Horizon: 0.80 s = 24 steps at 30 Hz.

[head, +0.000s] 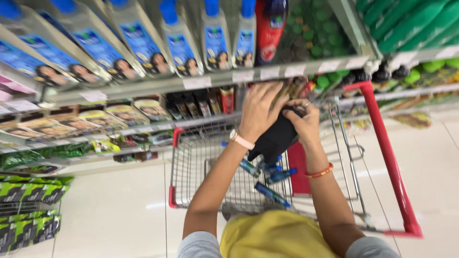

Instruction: The recorder is selecting and placing various hair care products into a shopping cart in a convenience store.

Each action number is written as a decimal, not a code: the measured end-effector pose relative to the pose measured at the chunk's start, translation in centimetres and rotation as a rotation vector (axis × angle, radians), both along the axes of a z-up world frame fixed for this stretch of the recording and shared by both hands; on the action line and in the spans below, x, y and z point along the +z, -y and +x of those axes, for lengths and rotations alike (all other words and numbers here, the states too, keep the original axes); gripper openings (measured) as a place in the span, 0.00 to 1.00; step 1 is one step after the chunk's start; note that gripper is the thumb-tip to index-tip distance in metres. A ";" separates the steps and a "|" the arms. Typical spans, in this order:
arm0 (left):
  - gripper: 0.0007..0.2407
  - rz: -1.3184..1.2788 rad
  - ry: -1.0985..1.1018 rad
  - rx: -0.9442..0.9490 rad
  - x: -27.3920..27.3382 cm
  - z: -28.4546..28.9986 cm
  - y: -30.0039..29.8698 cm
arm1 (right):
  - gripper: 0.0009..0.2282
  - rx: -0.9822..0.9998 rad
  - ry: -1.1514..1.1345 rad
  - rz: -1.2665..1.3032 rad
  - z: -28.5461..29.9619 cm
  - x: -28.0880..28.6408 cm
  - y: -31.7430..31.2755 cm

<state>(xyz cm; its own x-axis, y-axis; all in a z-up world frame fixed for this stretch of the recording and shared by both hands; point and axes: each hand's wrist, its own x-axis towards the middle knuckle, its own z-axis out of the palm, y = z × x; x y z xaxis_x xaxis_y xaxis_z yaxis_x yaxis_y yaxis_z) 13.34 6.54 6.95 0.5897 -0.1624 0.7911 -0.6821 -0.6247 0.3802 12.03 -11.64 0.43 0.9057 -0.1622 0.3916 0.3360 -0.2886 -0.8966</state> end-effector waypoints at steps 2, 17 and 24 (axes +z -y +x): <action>0.20 -0.093 -0.340 -0.220 -9.3 -1.1 1.5 | 0.09 0.055 -0.280 0.390 -3.5 -2.0 1.8; 0.15 -0.518 -1.197 -0.610 -33.7 -16.8 10.5 | 0.08 0.171 -0.978 0.195 -18.8 -19.7 9.5; 0.18 -0.528 -1.475 -0.643 -40.3 -14.3 8.0 | 0.06 0.057 -0.854 0.066 -19.4 -25.9 9.9</action>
